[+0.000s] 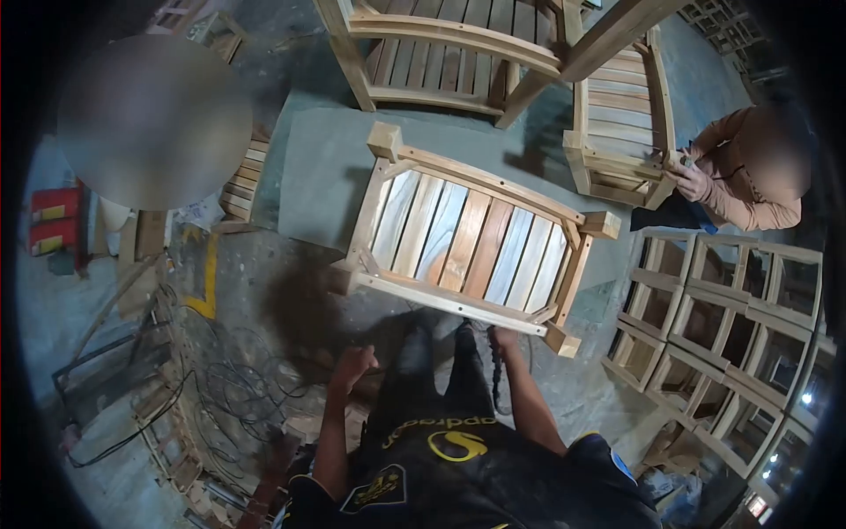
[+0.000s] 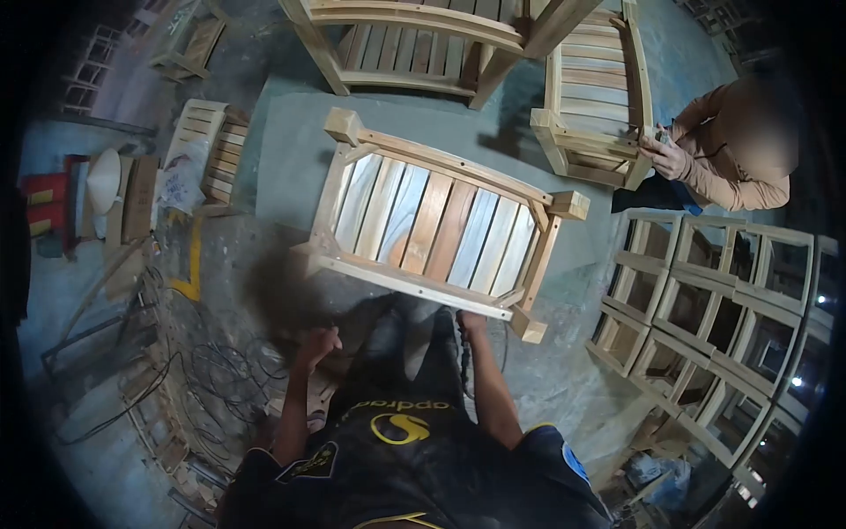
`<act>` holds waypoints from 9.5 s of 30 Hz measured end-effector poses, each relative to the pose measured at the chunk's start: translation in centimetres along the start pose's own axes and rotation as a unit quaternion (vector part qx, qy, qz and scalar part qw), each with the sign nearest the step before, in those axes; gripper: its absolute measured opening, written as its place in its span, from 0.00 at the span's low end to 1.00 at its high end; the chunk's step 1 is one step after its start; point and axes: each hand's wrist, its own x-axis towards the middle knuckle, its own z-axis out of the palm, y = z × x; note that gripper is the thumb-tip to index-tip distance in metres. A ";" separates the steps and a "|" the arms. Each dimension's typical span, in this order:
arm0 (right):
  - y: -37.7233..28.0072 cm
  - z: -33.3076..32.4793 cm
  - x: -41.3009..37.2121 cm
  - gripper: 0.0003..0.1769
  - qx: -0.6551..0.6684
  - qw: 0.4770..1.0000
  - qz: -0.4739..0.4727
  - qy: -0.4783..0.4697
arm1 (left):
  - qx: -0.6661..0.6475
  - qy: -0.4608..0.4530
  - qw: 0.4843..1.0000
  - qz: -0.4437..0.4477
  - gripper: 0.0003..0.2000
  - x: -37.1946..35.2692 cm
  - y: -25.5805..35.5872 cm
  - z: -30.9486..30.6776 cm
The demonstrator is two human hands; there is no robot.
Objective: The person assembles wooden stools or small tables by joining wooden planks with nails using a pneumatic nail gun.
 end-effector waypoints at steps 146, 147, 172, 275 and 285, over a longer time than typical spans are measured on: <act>-40.9 41.8 0.3 0.13 0.097 0.978 0.014 0.186 | -0.509 -0.356 0.759 -0.196 0.11 52.7 8.2 -18.6; -41.2 42.0 0.5 0.13 0.100 0.975 0.009 0.197 | -0.514 -0.354 0.760 -0.182 0.11 52.9 8.3 -18.8; -40.8 41.6 0.9 0.09 0.094 0.990 -0.034 0.098 | -0.397 -0.206 0.894 -0.041 0.12 32.6 -11.9 -22.8; -29.3 40.7 -5.6 0.22 -0.033 0.950 0.073 0.303 | -0.415 -0.250 0.838 -0.250 0.12 43.3 -1.9 -7.6; -30.0 40.8 -3.9 0.13 0.046 0.956 0.178 0.230 | -0.052 -0.088 0.993 -0.058 0.12 37.5 -7.5 -14.0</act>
